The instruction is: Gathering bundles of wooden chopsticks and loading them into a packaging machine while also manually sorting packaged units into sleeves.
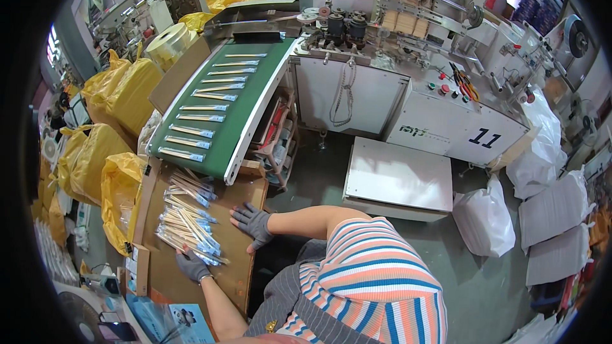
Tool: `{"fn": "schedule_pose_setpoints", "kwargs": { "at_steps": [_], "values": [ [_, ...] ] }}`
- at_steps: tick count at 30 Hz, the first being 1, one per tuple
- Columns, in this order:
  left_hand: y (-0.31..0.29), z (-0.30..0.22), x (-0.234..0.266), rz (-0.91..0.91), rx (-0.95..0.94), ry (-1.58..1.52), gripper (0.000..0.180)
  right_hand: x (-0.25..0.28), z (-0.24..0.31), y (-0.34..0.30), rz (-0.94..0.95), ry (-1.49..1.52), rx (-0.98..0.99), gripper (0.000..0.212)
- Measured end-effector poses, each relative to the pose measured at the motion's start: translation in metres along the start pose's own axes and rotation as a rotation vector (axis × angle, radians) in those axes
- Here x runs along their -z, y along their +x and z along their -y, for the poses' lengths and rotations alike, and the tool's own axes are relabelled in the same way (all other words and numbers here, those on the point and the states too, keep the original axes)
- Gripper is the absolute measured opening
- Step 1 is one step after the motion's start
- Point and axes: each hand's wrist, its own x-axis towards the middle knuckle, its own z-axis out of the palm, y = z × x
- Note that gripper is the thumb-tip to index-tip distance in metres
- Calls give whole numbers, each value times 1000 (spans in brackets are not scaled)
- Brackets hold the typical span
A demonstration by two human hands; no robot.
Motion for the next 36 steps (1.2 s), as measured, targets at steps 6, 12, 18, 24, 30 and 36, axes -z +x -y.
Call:
{"fn": "schedule_pose_setpoints", "kwargs": {
  "at_steps": [6,12,18,24,30,36],
  "values": [
    [1,-6,0,15,5,26,56,-1,-2,-3,-8,58,-17,128],
    [0,-7,13,53,82,13,53,-1,5,0,-35,104,-19,121],
    [2,-32,14,-3,-56,-27,46,95,11,16,-524,286,66,73],
    [-3,-31,22,-19,-69,39,47,192,-157,129,-853,-259,-202,64],
    [3,-37,18,-34,-110,-1,48,259,-313,161,-322,-98,-1001,100],
    [3,-40,22,-71,-67,90,46,179,-110,207,-221,-197,-102,71]
  ]
}}
